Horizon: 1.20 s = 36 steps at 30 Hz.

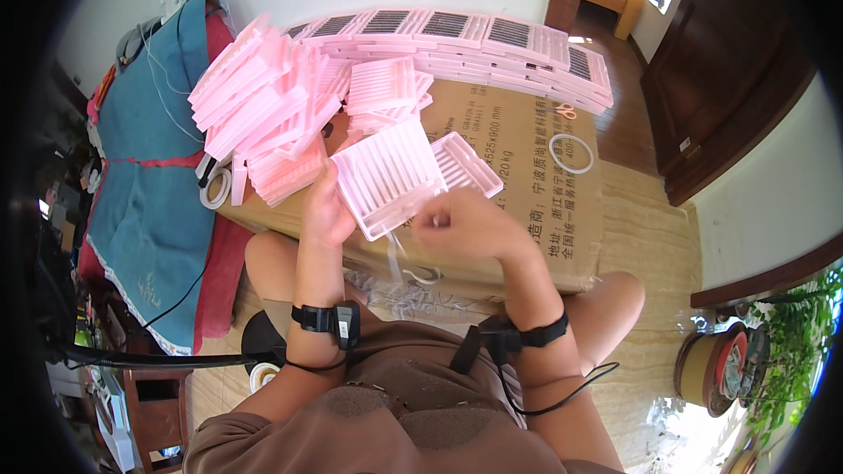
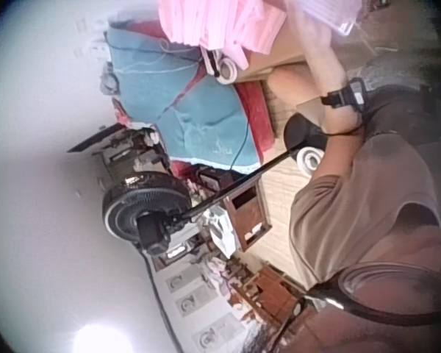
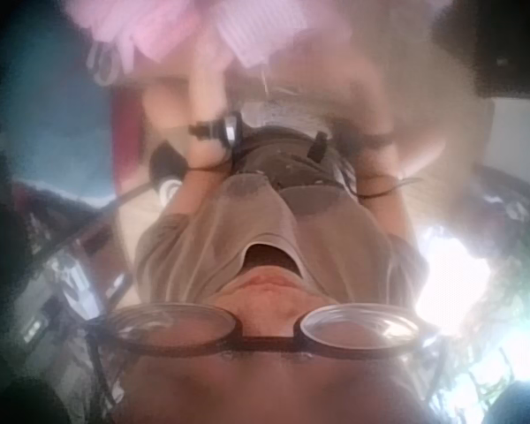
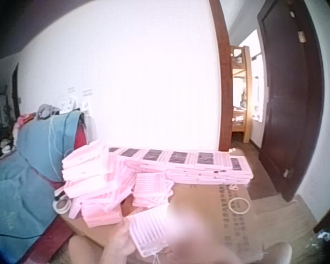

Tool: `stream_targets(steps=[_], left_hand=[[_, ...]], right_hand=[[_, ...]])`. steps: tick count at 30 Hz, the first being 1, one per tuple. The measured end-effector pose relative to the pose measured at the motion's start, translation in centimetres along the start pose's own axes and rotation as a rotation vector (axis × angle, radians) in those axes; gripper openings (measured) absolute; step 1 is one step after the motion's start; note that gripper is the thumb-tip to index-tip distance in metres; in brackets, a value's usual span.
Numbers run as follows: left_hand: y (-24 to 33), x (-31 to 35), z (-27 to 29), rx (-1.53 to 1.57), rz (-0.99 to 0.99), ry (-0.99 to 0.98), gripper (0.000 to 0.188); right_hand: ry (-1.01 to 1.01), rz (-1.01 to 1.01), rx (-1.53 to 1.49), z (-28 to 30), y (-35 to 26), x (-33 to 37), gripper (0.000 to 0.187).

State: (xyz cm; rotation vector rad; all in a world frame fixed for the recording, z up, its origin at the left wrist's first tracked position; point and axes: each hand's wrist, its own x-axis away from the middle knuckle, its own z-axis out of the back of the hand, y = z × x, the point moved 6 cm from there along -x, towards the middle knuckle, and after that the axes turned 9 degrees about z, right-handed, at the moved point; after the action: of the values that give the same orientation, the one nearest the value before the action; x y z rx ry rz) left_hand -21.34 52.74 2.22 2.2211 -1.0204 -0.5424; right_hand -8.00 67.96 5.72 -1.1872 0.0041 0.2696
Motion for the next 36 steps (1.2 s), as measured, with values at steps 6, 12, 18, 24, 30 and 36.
stream_targets(steps=[6, 12, 18, 24, 30, 36], left_hand=[[-1.7, 0.1, -2.0, -0.087, 0.033, -0.031, 0.073], [-1.9, 0.2, -2.0, -0.073, 0.038, -0.044, 0.071], [-1.9, 0.2, -2.2, -0.08, 0.039, -0.057, 0.07], [-0.3, 0.2, -1.2, -0.061, -0.028, 0.004, 0.068], [0.2, 0.5, -0.7, -0.112, -0.021, 0.029, 0.071], [-0.6, 0.1, -2.1, -0.134, 0.013, -0.071, 0.081]], right_hand=[[0.567, 0.142, 0.262, -0.1, -1.2, -2.5, 0.015], [0.666, 0.149, 0.336, -0.1, -1.9, -2.5, 0.013], [0.585, 0.157, 0.274, -0.4, -1.9, -2.5, 0.01], [-0.306, 0.028, 0.183, -2.5, -1.1, -0.7, 0.013], [0.038, 0.034, 0.223, -1.4, -0.9, -1.1, 0.017], [0.424, 0.184, 0.442, -0.9, -2.1, -2.1, 0.016]])
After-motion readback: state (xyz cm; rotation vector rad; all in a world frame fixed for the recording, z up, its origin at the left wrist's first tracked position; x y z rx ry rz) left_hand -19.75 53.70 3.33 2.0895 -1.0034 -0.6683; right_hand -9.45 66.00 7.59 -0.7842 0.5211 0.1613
